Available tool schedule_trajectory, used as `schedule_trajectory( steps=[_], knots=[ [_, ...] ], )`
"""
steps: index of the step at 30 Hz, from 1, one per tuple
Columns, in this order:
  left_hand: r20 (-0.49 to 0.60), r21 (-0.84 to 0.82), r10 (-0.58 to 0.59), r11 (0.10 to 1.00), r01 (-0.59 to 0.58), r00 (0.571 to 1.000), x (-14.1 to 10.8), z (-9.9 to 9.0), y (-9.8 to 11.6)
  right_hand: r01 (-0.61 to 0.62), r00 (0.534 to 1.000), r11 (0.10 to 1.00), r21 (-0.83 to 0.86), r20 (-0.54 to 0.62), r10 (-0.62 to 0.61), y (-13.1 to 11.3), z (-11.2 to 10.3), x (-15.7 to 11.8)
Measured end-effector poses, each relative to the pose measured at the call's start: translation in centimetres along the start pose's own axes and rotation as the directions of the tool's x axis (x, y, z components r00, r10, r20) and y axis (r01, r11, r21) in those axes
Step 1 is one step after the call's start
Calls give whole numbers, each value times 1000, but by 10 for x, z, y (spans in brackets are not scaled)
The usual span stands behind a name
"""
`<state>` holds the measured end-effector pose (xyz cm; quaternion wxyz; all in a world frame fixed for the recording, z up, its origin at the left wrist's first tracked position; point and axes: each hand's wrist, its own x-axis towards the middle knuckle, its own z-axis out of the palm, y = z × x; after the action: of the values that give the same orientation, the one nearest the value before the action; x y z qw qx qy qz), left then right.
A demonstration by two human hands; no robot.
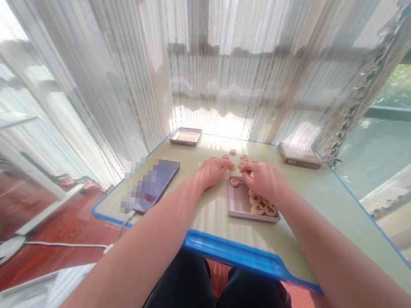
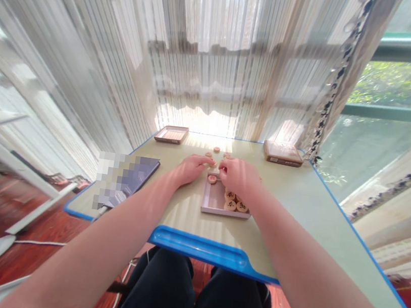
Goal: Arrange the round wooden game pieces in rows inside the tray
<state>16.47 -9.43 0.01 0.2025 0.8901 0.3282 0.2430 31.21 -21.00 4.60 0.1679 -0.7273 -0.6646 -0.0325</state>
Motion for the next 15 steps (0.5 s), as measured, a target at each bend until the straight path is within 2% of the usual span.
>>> schedule_trajectory(
  steps=[5,7,10,12,15],
  knots=[
    [-30,20,-47,999,48,998,4,2,-2,-54,998,983,173,-6,56,7,2,14],
    [-33,22,-57,998,58,998,6,1,-3,-102,995,972,210,40,96,12,3,27],
    [-41,26,-60,998,61,997,5,0,-1,-157,982,973,170,127,137,22,7,54],
    [-44,36,-43,998,45,998,4,0,1,-138,976,988,69,181,124,28,13,74],
    [-53,52,-35,998,38,998,4,0,2,25,986,998,-51,169,-16,35,26,98]
  ],
)
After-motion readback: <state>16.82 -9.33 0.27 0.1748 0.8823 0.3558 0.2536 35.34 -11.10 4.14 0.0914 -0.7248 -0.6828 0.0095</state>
